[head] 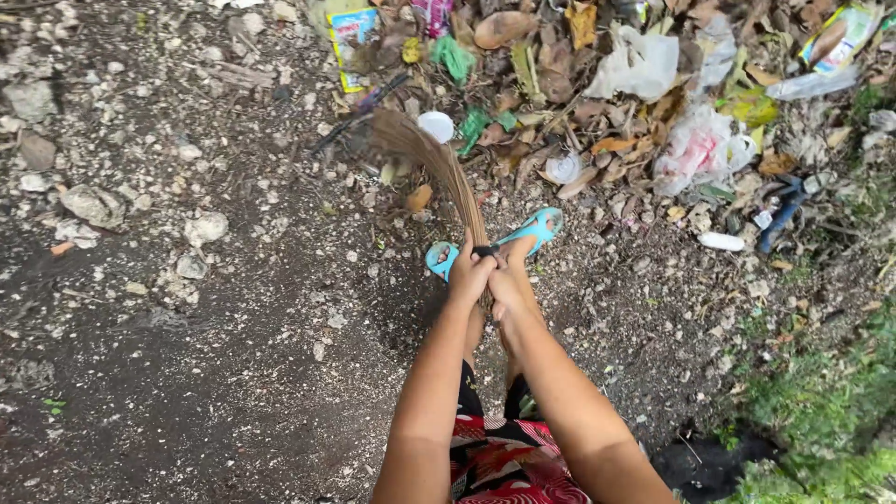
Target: Sweeping leaves and plastic trash in an outdoor area using a stick broom.
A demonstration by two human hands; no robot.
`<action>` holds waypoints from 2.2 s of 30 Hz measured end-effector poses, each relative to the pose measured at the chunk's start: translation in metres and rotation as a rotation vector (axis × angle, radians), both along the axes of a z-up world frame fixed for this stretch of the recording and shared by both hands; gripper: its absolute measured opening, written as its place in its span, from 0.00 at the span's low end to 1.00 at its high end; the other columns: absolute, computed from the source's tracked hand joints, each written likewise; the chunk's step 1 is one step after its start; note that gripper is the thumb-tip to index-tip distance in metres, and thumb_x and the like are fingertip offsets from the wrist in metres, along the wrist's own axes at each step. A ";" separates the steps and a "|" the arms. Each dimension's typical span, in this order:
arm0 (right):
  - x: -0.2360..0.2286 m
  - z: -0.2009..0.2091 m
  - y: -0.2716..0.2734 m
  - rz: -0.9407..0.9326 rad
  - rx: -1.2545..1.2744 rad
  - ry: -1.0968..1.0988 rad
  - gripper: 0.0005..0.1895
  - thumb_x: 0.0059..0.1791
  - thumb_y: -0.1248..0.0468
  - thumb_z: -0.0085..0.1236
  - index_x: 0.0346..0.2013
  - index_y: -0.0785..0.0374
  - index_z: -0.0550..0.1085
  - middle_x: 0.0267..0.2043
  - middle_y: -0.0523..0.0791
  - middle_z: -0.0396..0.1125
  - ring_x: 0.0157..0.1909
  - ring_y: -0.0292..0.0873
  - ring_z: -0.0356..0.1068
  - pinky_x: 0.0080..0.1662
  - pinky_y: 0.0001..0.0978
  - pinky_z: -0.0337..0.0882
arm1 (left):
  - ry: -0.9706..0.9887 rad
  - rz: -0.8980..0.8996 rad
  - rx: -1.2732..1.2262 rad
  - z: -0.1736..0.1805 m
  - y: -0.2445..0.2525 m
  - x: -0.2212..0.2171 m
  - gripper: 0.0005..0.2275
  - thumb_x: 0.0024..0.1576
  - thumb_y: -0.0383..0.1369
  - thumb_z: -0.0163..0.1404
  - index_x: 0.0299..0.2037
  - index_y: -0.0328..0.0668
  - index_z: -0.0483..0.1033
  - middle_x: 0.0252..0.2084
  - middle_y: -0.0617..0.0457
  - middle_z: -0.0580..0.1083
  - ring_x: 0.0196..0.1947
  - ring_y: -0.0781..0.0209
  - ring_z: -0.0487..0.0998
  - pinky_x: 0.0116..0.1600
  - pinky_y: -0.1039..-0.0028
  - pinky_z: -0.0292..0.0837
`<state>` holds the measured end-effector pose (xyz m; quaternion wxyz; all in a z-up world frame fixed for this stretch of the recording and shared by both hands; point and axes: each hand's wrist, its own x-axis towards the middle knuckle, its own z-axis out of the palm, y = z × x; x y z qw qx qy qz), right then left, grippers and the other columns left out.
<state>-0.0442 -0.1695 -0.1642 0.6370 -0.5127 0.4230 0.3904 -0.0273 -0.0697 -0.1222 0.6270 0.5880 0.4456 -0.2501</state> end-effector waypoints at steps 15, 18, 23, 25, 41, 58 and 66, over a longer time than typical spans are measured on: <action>0.051 0.146 -0.100 -0.055 -0.132 -0.050 0.17 0.51 0.61 0.57 0.54 0.56 0.69 0.40 0.44 0.71 0.38 0.38 0.71 0.38 0.29 0.72 | -0.760 -0.480 0.837 0.099 -0.108 0.039 0.49 0.44 0.33 0.58 0.81 0.49 0.50 0.60 0.35 0.74 0.56 0.41 0.77 0.62 0.61 0.68; -0.041 0.178 -0.098 -0.083 -0.011 0.043 0.23 0.52 0.63 0.58 0.58 0.63 0.62 0.45 0.47 0.69 0.43 0.41 0.70 0.46 0.34 0.74 | -0.130 -0.373 0.001 0.150 -0.090 -0.035 0.42 0.49 0.30 0.50 0.77 0.44 0.46 0.48 0.42 0.76 0.30 0.58 0.78 0.38 0.71 0.75; -0.134 0.160 -0.065 0.194 0.137 0.066 0.23 0.50 0.64 0.62 0.57 0.63 0.67 0.49 0.47 0.69 0.48 0.39 0.68 0.50 0.30 0.70 | -0.013 -0.006 0.006 0.155 -0.066 -0.151 0.40 0.52 0.27 0.47 0.77 0.44 0.41 0.45 0.42 0.77 0.36 0.61 0.78 0.42 0.74 0.75; -0.142 0.119 -0.061 0.366 0.101 0.092 0.21 0.51 0.64 0.64 0.56 0.65 0.69 0.50 0.48 0.69 0.50 0.39 0.68 0.52 0.30 0.69 | 0.041 0.094 0.004 0.123 -0.066 -0.163 0.39 0.54 0.26 0.46 0.77 0.43 0.39 0.45 0.43 0.77 0.37 0.61 0.78 0.43 0.75 0.75; -0.091 0.130 -0.057 0.042 0.179 -0.077 0.24 0.51 0.67 0.61 0.59 0.63 0.64 0.46 0.44 0.69 0.47 0.37 0.68 0.47 0.28 0.71 | -0.230 -0.052 0.045 0.124 -0.067 -0.097 0.40 0.48 0.24 0.48 0.75 0.41 0.47 0.61 0.41 0.72 0.54 0.60 0.78 0.56 0.75 0.72; -0.091 0.145 -0.011 -0.014 0.103 -0.126 0.35 0.47 0.64 0.60 0.64 0.51 0.55 0.51 0.38 0.67 0.50 0.34 0.66 0.49 0.26 0.70 | 0.116 -0.036 -0.005 0.132 -0.028 -0.116 0.41 0.49 0.24 0.46 0.77 0.52 0.46 0.47 0.44 0.79 0.37 0.58 0.77 0.44 0.71 0.74; 0.011 0.053 0.017 0.404 -0.206 -0.184 0.17 0.52 0.58 0.64 0.50 0.65 0.74 0.41 0.48 0.74 0.41 0.41 0.73 0.43 0.32 0.72 | -0.121 0.136 -0.014 0.015 0.003 -0.021 0.38 0.52 0.25 0.50 0.77 0.42 0.51 0.45 0.50 0.75 0.37 0.65 0.74 0.45 0.77 0.72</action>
